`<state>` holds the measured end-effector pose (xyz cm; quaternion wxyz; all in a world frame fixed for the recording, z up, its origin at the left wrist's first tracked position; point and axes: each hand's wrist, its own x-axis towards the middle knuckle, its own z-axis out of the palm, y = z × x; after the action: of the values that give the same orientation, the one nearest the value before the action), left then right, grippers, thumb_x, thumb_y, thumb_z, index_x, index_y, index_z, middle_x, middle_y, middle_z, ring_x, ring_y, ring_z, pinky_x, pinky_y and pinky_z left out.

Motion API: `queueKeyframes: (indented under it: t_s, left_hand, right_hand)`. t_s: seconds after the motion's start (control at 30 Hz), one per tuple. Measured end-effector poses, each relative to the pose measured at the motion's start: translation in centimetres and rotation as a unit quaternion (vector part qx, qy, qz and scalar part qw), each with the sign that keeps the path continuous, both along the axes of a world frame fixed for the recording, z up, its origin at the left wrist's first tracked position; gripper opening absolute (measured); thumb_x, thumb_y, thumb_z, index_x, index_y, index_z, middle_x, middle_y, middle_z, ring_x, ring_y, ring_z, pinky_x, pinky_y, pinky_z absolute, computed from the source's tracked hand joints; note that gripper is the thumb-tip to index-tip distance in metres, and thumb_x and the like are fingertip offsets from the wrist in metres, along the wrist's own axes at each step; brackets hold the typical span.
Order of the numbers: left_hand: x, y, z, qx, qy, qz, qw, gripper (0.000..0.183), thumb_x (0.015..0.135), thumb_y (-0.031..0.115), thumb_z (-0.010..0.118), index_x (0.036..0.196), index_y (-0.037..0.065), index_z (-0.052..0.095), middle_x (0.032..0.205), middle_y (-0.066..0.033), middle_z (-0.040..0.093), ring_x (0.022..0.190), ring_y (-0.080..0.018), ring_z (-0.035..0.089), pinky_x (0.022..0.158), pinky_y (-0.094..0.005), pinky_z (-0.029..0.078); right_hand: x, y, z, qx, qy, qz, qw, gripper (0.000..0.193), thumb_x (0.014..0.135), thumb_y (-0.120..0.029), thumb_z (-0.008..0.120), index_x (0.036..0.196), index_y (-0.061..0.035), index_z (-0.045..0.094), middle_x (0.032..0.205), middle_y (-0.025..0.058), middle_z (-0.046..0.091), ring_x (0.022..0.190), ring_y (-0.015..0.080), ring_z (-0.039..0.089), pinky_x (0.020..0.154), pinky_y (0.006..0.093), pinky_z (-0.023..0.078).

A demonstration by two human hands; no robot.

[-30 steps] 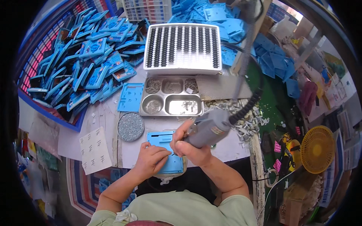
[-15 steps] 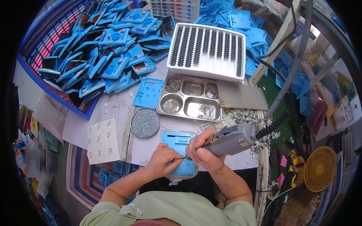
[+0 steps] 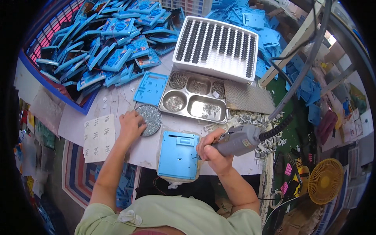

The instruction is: Assembling electronic devices by inserting components into blue plastic enclosures and fastening them with an electric screwdriver.

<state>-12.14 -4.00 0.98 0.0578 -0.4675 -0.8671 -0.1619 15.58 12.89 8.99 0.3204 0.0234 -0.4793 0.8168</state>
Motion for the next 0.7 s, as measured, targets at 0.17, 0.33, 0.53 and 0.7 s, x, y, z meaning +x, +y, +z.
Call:
queueKeyframes:
  t_s: [0.17, 0.33, 0.53, 0.7]
  left_hand:
    - [-0.5, 0.5, -1.6, 0.036, -0.02, -0.03, 0.999, 0.011, 0.077, 0.021, 0.072, 0.083, 0.012, 0.07, 0.091, -0.0044, 0.06, 0.1, -0.0243, 0.056, 0.089, -0.0476, 0.035]
    - [-1.4, 0.9, -2.0, 0.038, -0.011, -0.068, 0.997, 0.01, 0.081, 0.019, 0.069, 0.086, 0.011, 0.064, 0.088, -0.0051, 0.061, 0.094, -0.0269, 0.056, 0.089, -0.0485, 0.034]
    - [-2.7, 1.8, -3.0, 0.005, 0.059, -0.066, 0.996, 0.02, 0.088, 0.027, 0.062, 0.079, 0.009, 0.064, 0.085, -0.0091, 0.065, 0.086, -0.0305, 0.061, 0.081, -0.0468, 0.038]
    - [-2.7, 1.7, -2.1, -0.005, 0.034, -0.068, 0.997, 0.02, 0.089, 0.024, 0.064, 0.082, 0.006, 0.064, 0.082, -0.0131, 0.066, 0.081, -0.0315, 0.063, 0.075, -0.0453, 0.043]
  right_hand:
    - [0.3, 0.3, 0.0, 0.014, -0.002, -0.013, 1.0, 0.017, 0.088, -0.008, 0.059, 0.097, -0.0059, 0.045, 0.065, 0.0065, 0.051, 0.055, 0.0135, 0.045, 0.056, 0.0313, 0.04]
    - [0.4, 0.5, -0.4, 0.006, -0.014, -0.023, 1.0, 0.021, 0.088, -0.01, 0.063, 0.099, -0.0056, 0.046, 0.066, 0.0064, 0.051, 0.056, 0.0136, 0.046, 0.056, 0.0316, 0.04]
    - [1.9, -1.0, -1.5, 0.015, 0.002, -0.059, 0.998, 0.023, 0.088, -0.011, 0.064, 0.1, -0.0046, 0.045, 0.066, 0.0066, 0.051, 0.055, 0.0141, 0.046, 0.053, 0.0304, 0.04]
    - [3.8, -2.8, -1.3, 0.038, -0.017, -0.068, 0.997, 0.023, 0.087, -0.01, 0.064, 0.099, -0.0027, 0.045, 0.066, 0.0066, 0.051, 0.054, 0.0134, 0.045, 0.054, 0.0296, 0.042]
